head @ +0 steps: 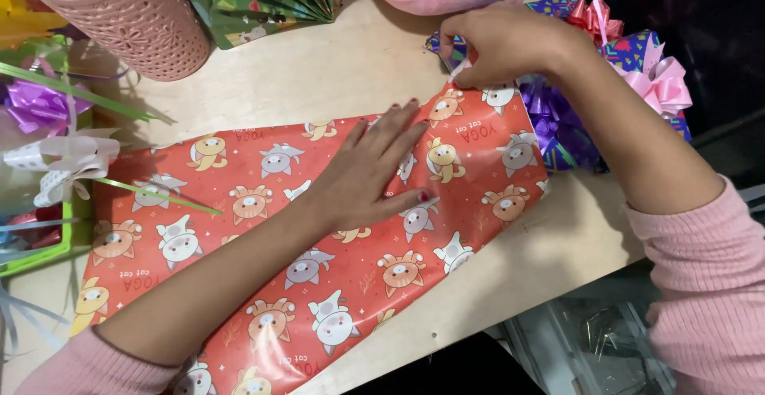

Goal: Unfolding, smoothing, and cutting a sheet of patterned wrapping paper on a table in preparation for gift wrapping.

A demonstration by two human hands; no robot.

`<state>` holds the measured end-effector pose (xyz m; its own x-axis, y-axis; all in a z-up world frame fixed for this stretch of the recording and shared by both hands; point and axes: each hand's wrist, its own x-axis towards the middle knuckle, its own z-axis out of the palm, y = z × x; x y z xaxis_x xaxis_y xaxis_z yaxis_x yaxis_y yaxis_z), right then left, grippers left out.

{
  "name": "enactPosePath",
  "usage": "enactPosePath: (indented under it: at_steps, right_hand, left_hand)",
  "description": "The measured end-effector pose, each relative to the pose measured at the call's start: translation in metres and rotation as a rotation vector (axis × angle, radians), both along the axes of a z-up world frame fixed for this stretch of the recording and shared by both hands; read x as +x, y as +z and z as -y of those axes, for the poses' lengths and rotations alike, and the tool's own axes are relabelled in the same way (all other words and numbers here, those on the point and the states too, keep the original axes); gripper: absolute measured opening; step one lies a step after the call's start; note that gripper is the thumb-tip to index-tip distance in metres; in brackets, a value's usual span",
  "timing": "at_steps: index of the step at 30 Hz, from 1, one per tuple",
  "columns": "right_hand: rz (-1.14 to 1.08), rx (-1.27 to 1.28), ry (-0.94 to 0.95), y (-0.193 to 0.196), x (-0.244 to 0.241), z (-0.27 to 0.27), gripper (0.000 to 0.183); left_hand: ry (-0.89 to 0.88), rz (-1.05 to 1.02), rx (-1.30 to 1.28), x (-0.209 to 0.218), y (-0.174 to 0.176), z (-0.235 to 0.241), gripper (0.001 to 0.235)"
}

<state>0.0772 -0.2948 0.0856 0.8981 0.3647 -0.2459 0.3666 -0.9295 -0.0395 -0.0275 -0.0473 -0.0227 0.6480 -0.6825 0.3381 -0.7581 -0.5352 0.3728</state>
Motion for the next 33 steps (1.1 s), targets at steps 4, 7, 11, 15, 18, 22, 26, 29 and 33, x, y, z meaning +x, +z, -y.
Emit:
enactPosePath:
  at_steps: [4, 7, 11, 15, 18, 22, 26, 29, 33]
  right_hand:
    - [0.081, 0.016, -0.042, -0.002, -0.008, 0.002, 0.053]
    - [0.238, 0.167, -0.036, -0.001, -0.017, 0.01, 0.06]
    - [0.009, 0.898, -0.085, 0.003, -0.038, 0.031, 0.05]
    - [-0.091, 1.226, -0.172, 0.01, -0.087, 0.045, 0.059]
    - [-0.199, 1.455, -0.138, 0.002, -0.106, 0.051, 0.074]
    - [-0.241, 1.572, -0.207, -0.013, -0.112, 0.053, 0.077]
    - [-0.028, 1.275, -0.167, -0.02, -0.122, 0.049, 0.083]
    - [-0.019, 1.059, -0.159, -0.015, -0.132, 0.045, 0.094]
    - [0.01, 0.799, -0.212, 0.002, -0.142, 0.032, 0.097]
  left_hand:
    - [-0.103, -0.121, 0.135, 0.007, -0.012, -0.003, 0.085]
    - [-0.072, -0.084, 0.202, 0.009, -0.016, -0.003, 0.086]
    - [-0.042, -0.061, 0.178, 0.007, -0.017, -0.006, 0.088]
    - [-0.04, -0.064, 0.09, 0.007, -0.016, -0.006, 0.095]
    - [-0.04, -0.06, 0.091, 0.008, -0.016, -0.008, 0.096]
    - [-0.02, -0.082, 0.075, 0.012, -0.014, -0.01, 0.094]
    - [0.011, -0.084, 0.092, 0.015, -0.015, -0.013, 0.089]
    - [0.03, -0.088, 0.106, 0.015, -0.013, -0.014, 0.085]
    - [0.045, -0.081, 0.127, 0.016, -0.016, -0.013, 0.087]
